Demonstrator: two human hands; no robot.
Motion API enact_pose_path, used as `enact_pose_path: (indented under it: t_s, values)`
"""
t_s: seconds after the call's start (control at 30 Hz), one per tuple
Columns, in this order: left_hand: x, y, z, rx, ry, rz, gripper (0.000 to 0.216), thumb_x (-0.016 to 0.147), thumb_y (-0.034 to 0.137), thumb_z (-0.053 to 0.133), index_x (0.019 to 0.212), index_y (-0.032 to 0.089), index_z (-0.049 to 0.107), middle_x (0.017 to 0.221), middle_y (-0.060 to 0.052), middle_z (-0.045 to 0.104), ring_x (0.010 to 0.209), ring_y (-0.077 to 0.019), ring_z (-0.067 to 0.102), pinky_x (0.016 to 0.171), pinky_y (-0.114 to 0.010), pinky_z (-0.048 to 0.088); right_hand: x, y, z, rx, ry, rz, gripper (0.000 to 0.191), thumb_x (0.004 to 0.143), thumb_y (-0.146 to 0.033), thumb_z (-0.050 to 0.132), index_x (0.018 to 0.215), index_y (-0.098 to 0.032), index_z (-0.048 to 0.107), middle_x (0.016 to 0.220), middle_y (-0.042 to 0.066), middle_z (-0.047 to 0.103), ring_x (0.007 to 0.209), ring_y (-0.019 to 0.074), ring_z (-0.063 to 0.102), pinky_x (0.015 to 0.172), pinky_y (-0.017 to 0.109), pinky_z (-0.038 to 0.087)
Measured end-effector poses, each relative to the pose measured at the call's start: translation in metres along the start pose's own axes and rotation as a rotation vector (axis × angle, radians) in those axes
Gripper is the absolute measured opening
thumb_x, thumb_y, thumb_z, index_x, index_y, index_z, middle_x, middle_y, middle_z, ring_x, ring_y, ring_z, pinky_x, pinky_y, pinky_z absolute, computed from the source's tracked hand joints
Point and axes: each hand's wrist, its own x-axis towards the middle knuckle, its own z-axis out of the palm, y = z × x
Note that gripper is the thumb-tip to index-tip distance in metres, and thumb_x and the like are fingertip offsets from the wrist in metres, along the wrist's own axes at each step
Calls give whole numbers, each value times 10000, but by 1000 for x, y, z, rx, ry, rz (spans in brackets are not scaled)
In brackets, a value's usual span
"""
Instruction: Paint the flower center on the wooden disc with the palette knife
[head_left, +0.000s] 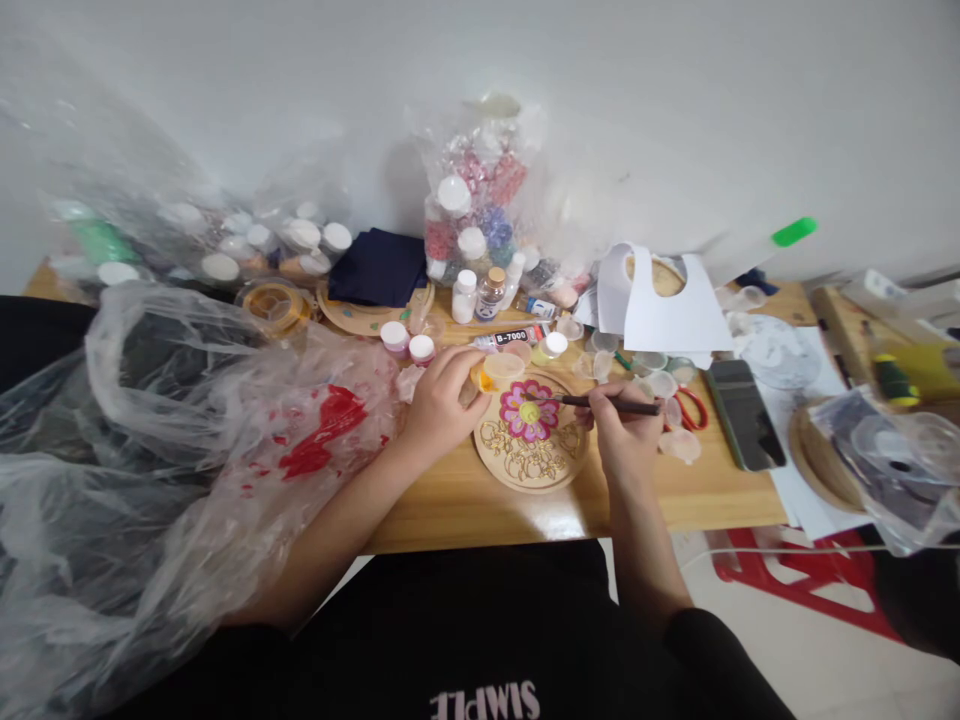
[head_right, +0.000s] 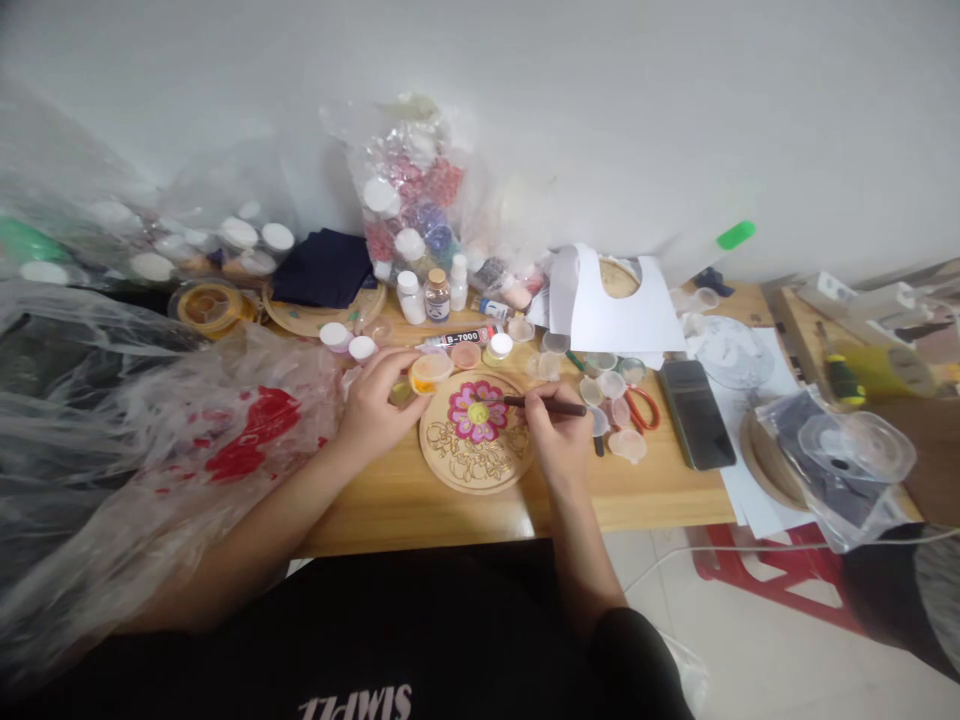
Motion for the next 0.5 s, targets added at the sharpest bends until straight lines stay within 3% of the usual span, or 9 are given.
enact_pose_path:
  t_s: [0.5]
  values:
    - [0,0,0,-15,4,1,371,782,28,659,1112,180,585,1076,-83,712,1025,-225,694,876,-382,604,0,-2,-1,-33,-1,-18,142,774,-276,692,658,-234,621,527,-38,625,451,125,555,460,273,468]
